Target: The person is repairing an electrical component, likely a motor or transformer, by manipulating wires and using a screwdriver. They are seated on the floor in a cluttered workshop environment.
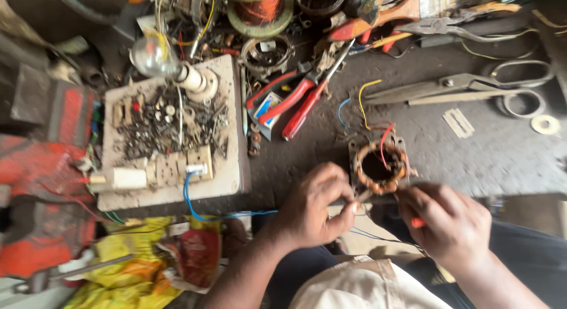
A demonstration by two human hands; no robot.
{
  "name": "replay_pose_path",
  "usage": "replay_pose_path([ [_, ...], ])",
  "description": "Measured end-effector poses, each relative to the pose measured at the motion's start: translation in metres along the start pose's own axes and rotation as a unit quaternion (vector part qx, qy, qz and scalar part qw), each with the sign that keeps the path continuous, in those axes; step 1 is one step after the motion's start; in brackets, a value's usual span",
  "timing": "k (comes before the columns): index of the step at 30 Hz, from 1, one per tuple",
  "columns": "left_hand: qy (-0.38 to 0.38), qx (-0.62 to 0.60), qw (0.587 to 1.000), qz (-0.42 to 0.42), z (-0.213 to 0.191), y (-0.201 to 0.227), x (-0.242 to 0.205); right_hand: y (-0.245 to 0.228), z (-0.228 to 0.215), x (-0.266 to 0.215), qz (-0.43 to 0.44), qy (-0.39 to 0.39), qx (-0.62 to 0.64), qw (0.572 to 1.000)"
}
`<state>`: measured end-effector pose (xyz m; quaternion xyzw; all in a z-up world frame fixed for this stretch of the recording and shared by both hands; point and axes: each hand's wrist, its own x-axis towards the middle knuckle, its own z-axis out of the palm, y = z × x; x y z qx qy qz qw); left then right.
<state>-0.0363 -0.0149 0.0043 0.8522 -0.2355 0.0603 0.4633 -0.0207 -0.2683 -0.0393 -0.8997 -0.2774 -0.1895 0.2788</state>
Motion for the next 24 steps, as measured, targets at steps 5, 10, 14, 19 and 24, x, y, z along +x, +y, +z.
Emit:
replay_pose_path([
  [5, 0.019, -0.014, 0.999, 0.031, 0.002, -0.004, -0.003, -0.009, -0.003, 0.003, 0.015, 0.018, 0.03, 0.999],
  [10, 0.034, -0.024, 0.997, 0.062, 0.006, -0.014, -0.008, -0.011, -0.004, 0.0, 0.028, 0.011, 0.0, 1.0],
  [14, 0.054, -0.013, 0.995, 0.082, 0.013, -0.02, -0.01, -0.015, -0.004, 0.001, 0.027, 0.018, 0.021, 0.999],
  [19, 0.056, -0.002, 0.995, 0.088, 0.021, -0.03, -0.011, -0.011, -0.002, -0.004, 0.04, 0.01, -0.014, 0.999],
  [24, 0.035, -0.023, 0.997, 0.062, 0.023, -0.035, -0.013, -0.017, -0.015, -0.009, 0.001, -0.006, -0.05, 0.999],
])
